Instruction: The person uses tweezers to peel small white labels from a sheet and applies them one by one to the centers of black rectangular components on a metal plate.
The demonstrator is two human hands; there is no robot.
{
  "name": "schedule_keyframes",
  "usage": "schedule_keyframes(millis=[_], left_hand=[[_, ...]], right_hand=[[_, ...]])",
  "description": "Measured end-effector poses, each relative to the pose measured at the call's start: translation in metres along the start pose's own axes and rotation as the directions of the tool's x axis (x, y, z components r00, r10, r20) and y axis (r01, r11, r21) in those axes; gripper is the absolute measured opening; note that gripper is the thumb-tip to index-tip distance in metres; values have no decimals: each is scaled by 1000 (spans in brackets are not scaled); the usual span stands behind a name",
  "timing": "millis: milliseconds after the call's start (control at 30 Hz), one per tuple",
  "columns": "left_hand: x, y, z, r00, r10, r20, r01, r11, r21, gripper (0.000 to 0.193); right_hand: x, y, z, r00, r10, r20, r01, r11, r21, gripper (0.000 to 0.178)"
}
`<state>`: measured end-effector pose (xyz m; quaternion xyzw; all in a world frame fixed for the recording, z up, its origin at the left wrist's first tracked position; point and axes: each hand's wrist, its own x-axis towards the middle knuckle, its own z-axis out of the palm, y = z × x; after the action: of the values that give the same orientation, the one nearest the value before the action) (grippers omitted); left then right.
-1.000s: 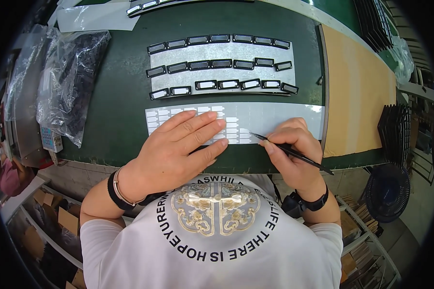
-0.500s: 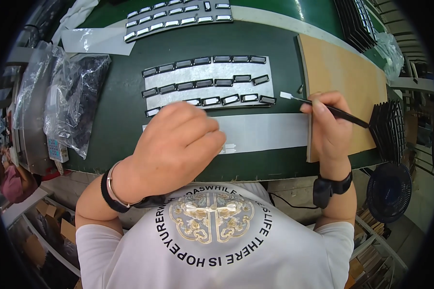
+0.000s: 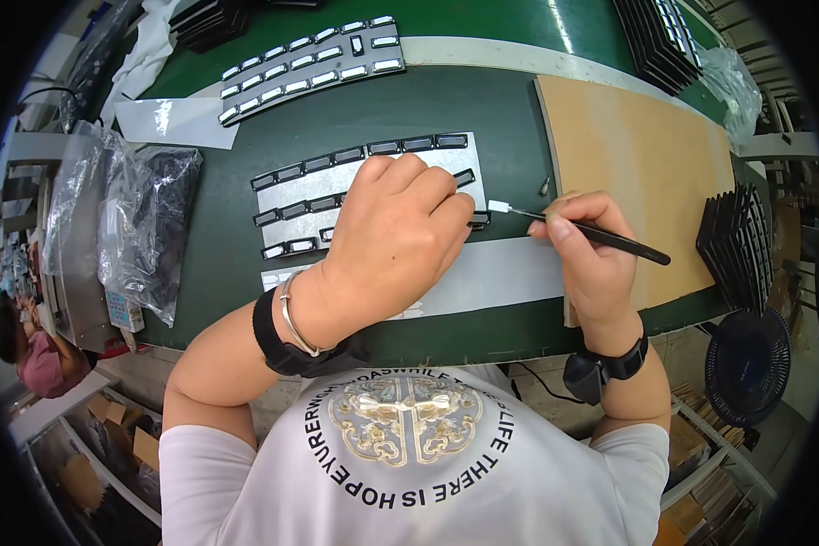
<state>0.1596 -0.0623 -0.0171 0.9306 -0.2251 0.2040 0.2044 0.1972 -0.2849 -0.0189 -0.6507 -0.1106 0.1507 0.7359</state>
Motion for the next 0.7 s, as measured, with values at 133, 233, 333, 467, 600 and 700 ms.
schedule_keyframes(millis=[133,233,333,467,600,700], left_hand=[[1,-1,1,1000,-17,17,18,1000,-25,17],[0,-2,-1,999,-47,25,48,996,-71,19],[-1,-4,-1,998,-54,34,57,994,-88,20],[-2,-6,-1,997,-65,35,68,993,-93,21],[-2,-7,0,997,-71,27,73,992,-103,21],[-2,-7,0,997,-74,28,76,991,-108,21]], right_hand=[[-1,2,0,996,-51,67,54,997,-47,9],[0,2,1,995,-50,89,54,998,-38,9],[0,1,3,994,-49,97,56,996,-64,9],[1,0,4,993,-43,106,55,992,-112,8],[1,1,6,995,-35,97,48,990,-132,8],[1,1,6,995,-30,91,43,990,-135,9]])
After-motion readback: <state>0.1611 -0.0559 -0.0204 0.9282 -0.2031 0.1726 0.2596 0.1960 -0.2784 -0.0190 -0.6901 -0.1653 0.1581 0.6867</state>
